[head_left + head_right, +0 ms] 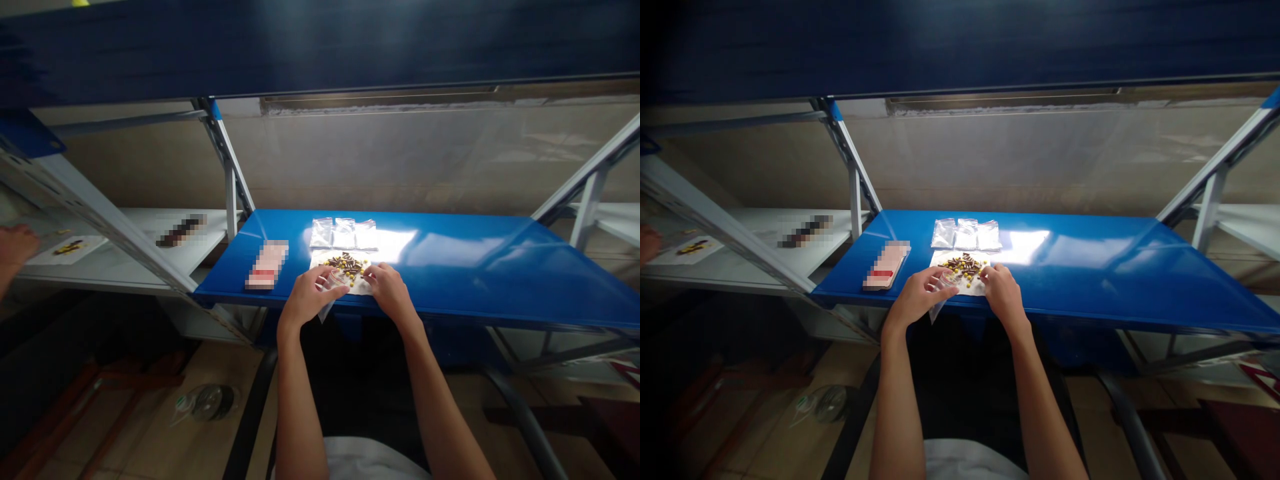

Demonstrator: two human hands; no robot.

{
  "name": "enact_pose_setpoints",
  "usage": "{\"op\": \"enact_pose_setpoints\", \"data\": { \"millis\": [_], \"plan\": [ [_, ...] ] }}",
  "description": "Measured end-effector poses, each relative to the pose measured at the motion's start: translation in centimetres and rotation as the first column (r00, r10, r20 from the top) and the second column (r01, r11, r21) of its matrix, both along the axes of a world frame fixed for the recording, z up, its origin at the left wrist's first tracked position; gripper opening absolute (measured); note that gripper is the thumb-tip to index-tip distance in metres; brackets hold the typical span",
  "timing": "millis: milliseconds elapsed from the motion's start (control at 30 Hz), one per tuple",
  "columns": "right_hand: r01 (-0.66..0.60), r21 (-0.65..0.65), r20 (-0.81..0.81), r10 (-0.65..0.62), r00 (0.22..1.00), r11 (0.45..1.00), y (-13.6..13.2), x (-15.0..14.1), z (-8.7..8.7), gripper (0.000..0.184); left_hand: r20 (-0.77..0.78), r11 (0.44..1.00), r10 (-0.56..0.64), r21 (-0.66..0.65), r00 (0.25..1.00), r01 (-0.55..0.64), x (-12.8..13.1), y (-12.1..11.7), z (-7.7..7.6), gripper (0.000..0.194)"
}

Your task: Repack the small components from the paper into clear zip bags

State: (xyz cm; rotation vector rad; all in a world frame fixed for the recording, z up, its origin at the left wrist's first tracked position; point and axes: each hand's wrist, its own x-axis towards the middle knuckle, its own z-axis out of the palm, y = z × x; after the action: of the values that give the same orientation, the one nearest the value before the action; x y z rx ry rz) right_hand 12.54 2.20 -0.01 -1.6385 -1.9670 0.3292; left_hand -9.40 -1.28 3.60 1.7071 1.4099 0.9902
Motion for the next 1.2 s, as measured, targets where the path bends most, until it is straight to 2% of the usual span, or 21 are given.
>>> {"op": "enact_pose_setpoints", "data": {
  "millis": [67, 167, 300, 400, 500, 667, 767, 867, 933, 1033, 1100, 1200],
  "plan": [
    [-0.033, 0.036, -0.143, 0.038, 0.989, 0.999, -0.4, 0.1, 1.2, 0.018, -0.005, 1.000, 0.000, -0.019, 1.000, 0.000, 0.1, 0.0, 0.0, 0.059],
    [-0.142, 0.050, -0.340, 0.151, 0.928, 0.989, -1.7, -0.1, 3.5, 0.016, 0.022, 0.997, -0.045, -0.056, 0.999, 0.046, 0.5, 0.0, 0.3, 0.063],
    [-0.275, 0.046, -0.425, 0.268, 0.865, 0.960, -3.6, -1.1, 6.1, 0.017, 0.059, 0.988, -0.149, -0.029, 0.987, 0.151, 1.0, -0.2, 1.0, 0.054],
    [-0.363, 0.036, -0.463, 0.337, 0.820, 0.931, -4.1, -1.7, 6.6, 0.019, 0.071, 0.982, -0.189, 0.011, 0.979, 0.189, 1.0, -0.3, 1.1, 0.048],
    [-0.406, 0.042, -0.510, 0.369, 0.777, 0.913, -3.9, -1.9, 6.1, 0.020, 0.075, 0.984, -0.176, 0.010, 0.982, 0.175, 0.7, -0.2, 0.9, 0.049],
    [-0.411, 0.040, -0.519, 0.370, 0.770, 0.911, -3.4, -1.7, 5.6, 0.018, 0.071, 0.983, -0.185, 0.032, 0.980, 0.183, 0.6, -0.1, 0.7, 0.048],
    [-0.325, 0.076, -0.511, 0.317, 0.799, 0.943, -2.8, -1.4, 5.1, 0.022, 0.062, 0.990, -0.138, 0.031, 0.989, 0.136, 0.7, -0.2, 0.8, 0.051],
    [-0.154, 0.096, -0.373, 0.179, 0.910, 0.983, -1.6, -1.1, 3.1, 0.020, 0.078, 0.997, -0.049, 0.055, 0.996, 0.045, 0.5, -0.2, 0.7, 0.058],
    [-0.113, 0.067, -0.231, 0.126, 0.965, 0.991, -0.7, -1.1, 1.3, 0.021, 0.091, 0.996, 0.011, 0.083, 0.996, -0.018, 0.3, -0.3, 0.6, 0.059],
    [-0.088, -0.004, -0.084, 0.088, 0.993, 0.996, 0.2, -1.1, -0.8, 0.023, 0.077, 0.993, 0.059, 0.100, 0.995, -0.067, 0.0, -0.3, 0.5, 0.051],
    [-0.065, -0.027, -0.024, 0.064, 0.998, 0.998, 0.4, -1.2, -1.3, 0.019, 0.056, 0.993, 0.059, 0.099, 0.997, -0.064, -0.2, -0.3, 0.5, 0.045],
    [-0.035, -0.043, 0.049, 0.037, 0.998, 0.998, 0.3, -1.5, -1.1, 0.014, 0.023, 0.994, 0.060, 0.089, 0.998, -0.062, -0.4, -0.3, 0.6, 0.045]
  ]
}}
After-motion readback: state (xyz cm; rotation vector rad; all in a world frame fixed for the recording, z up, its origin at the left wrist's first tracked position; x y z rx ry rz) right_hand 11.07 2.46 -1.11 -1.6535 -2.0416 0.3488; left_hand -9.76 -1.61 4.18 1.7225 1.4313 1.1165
